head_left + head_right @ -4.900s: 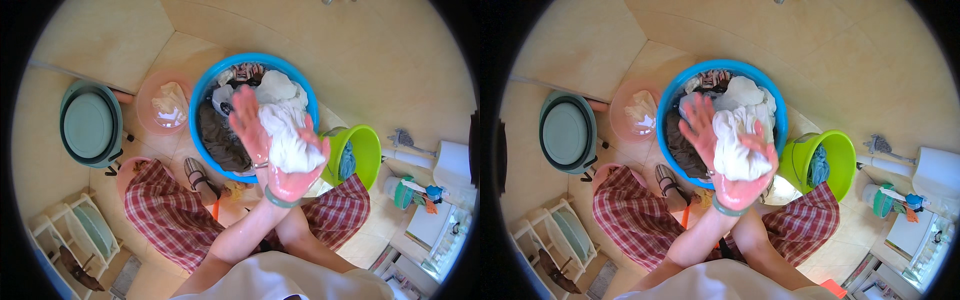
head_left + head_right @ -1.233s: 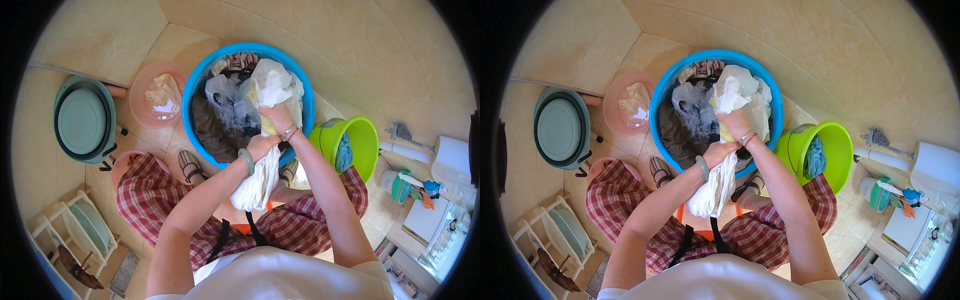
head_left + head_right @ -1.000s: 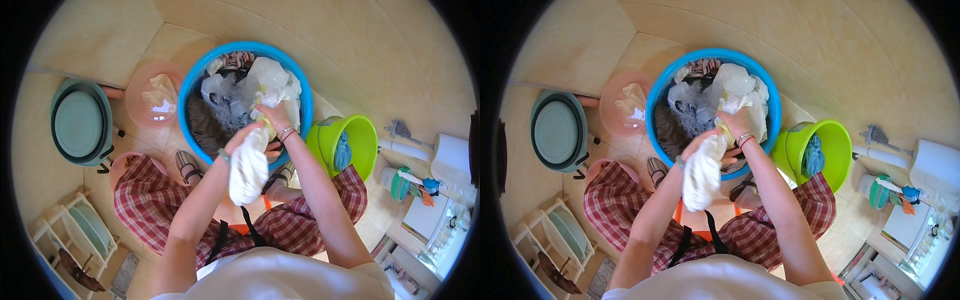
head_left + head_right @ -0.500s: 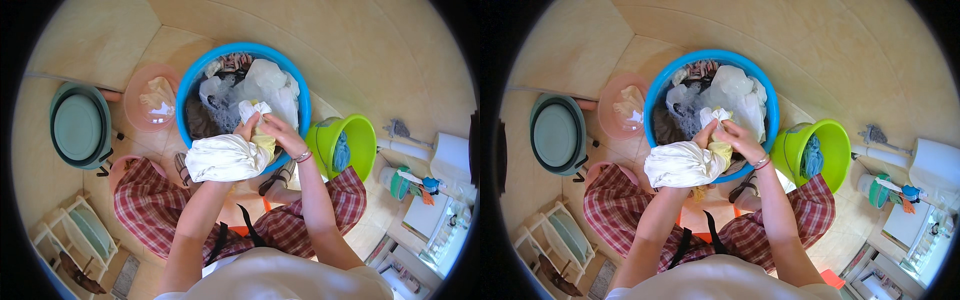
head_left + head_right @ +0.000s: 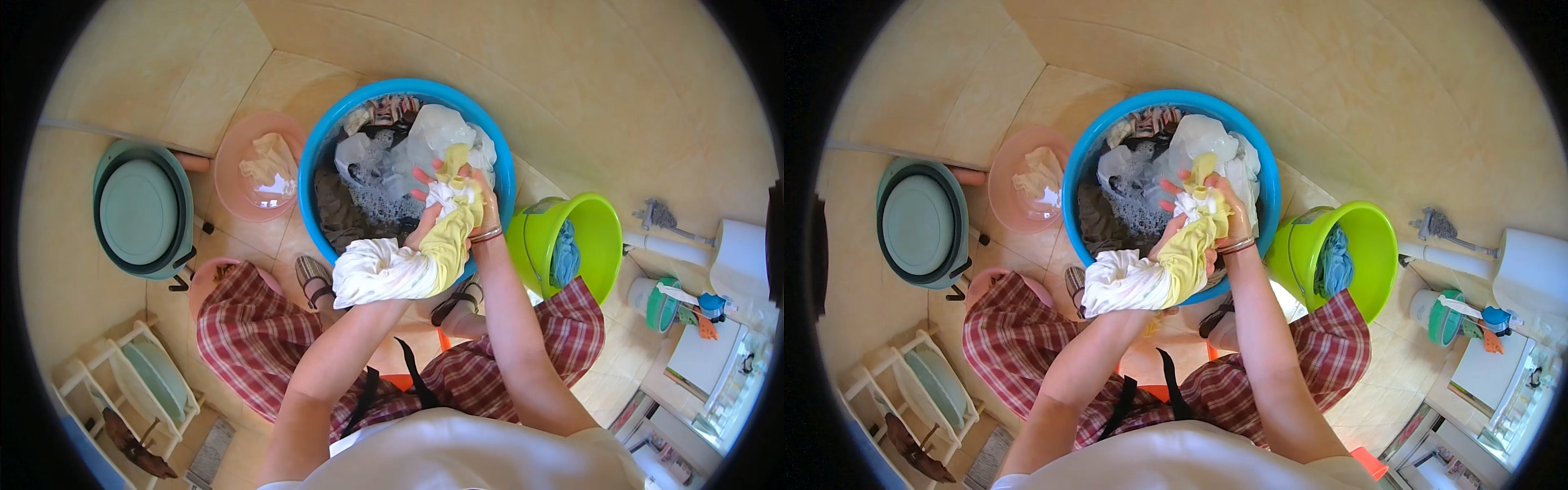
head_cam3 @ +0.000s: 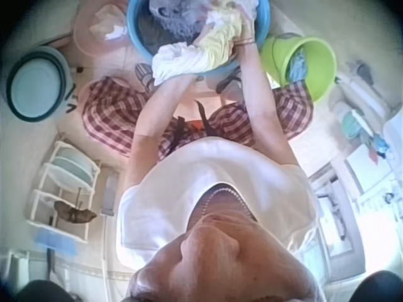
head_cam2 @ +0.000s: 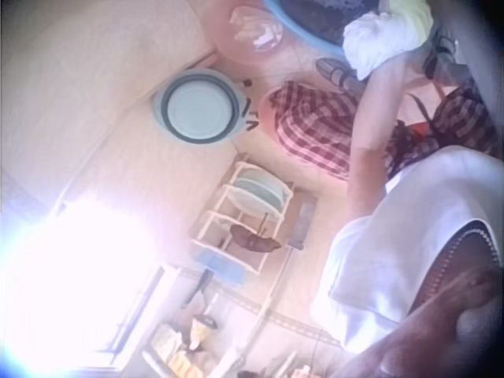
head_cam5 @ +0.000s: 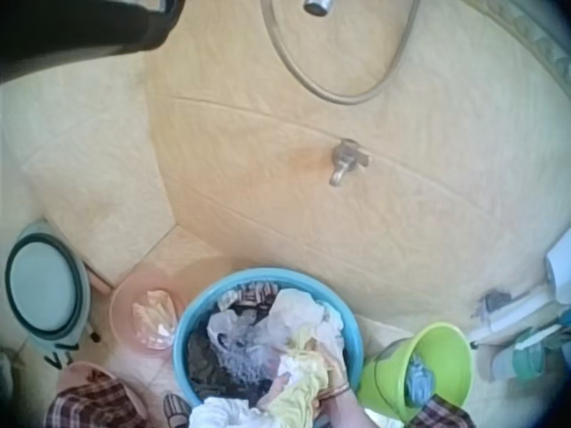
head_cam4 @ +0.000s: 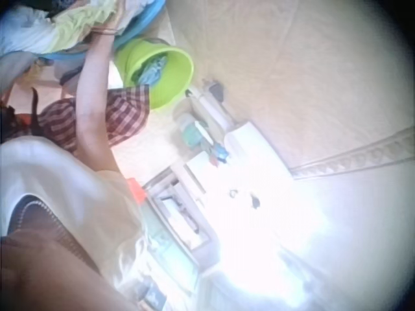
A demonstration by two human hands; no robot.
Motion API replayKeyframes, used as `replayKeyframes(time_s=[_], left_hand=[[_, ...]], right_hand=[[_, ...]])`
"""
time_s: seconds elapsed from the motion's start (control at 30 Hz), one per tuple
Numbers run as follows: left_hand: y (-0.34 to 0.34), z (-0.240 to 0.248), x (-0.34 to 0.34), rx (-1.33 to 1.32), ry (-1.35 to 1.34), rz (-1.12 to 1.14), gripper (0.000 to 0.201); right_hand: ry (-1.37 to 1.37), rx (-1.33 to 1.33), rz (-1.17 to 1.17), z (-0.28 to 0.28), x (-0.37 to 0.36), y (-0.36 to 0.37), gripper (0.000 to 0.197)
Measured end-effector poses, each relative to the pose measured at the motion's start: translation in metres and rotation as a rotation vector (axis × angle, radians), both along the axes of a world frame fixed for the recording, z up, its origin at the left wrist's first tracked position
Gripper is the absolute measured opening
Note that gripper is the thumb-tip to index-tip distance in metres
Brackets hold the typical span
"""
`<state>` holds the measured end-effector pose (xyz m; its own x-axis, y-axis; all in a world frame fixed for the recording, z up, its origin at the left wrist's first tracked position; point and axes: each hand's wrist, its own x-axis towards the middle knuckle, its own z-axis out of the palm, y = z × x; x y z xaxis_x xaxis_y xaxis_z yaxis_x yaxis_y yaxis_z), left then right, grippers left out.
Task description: The person hand washes various garments in a blue basin filled with soapy water. They scrub, rinse, and wring out items including a blue shirt, a white cloth, and a patterned garment, then transfer the washed items into a green bucket.
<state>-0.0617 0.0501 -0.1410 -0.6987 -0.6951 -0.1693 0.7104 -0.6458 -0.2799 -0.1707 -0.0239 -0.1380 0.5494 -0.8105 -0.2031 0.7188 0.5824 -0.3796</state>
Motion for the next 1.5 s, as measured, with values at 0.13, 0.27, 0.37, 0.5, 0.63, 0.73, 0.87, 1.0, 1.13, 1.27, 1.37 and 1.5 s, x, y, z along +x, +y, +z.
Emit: replayKeyframes(time_s=[0.13, 0.27, 0.37, 0.5, 0.63, 0.73, 0.87, 1.0, 1.13, 1.27, 1.37, 1.5], left_hand=[[0.003, 0.035, 0.002, 0.070, -0.626, 0.249, 0.041], [0.000, 0.027, -0.001, -0.137, -1.022, 0.186, 0.042], [-0.003, 0.029, 0.002, -0.175, -1.071, 0.110, 0.040], [0.001, 0.039, 0.006, 0.103, -0.694, -0.102, 0.042], [0.002, 0.028, -0.010, -0.011, 0.014, -0.127, 0.041], [0.000, 0.043, -0.026, 0.065, 0.311, 0.046, 0.039], [-0.004, 0.056, -0.028, 0.238, 0.276, 0.185, 0.039], [-0.005, 0.064, -0.025, 0.021, 0.385, 0.135, 0.036], [-0.003, 0.079, 0.003, -0.054, -0.159, 0.050, 0.036], [-0.015, 0.088, 0.013, -0.005, -0.756, -0.184, 0.029], [-0.014, 0.065, 0.003, -0.298, -0.939, 0.190, 0.034], [-0.017, 0.051, 0.008, -0.454, -1.492, 0.003, 0.033]], right_hand=[[0.506, -0.033, 0.049, 0.032, 0.002, -0.019, 0.057], [0.729, -0.340, 0.158, 0.043, 0.014, -0.027, 0.071], [0.735, -0.318, 0.192, 0.034, 0.016, -0.027, 0.062], [0.371, -0.123, 0.284, 0.029, 0.007, -0.034, 0.064], [-0.063, -0.045, 0.152, 0.011, 0.010, -0.027, 0.079], [-0.325, -0.194, 0.029, 0.011, 0.025, -0.013, 0.073], [-0.376, -0.299, -0.117, 0.076, 0.045, 0.021, 0.049], [-0.618, -0.190, 0.096, 0.056, 0.023, -0.015, 0.030], [-0.052, -0.151, 0.217, 0.074, 0.008, -0.024, 0.029], [0.414, -0.207, 0.267, 0.088, 0.016, -0.030, 0.036], [0.590, -0.220, 0.308, 0.095, 0.024, -0.034, 0.041], [0.824, -0.238, 0.281, 0.089, 0.035, -0.035, 0.044]])
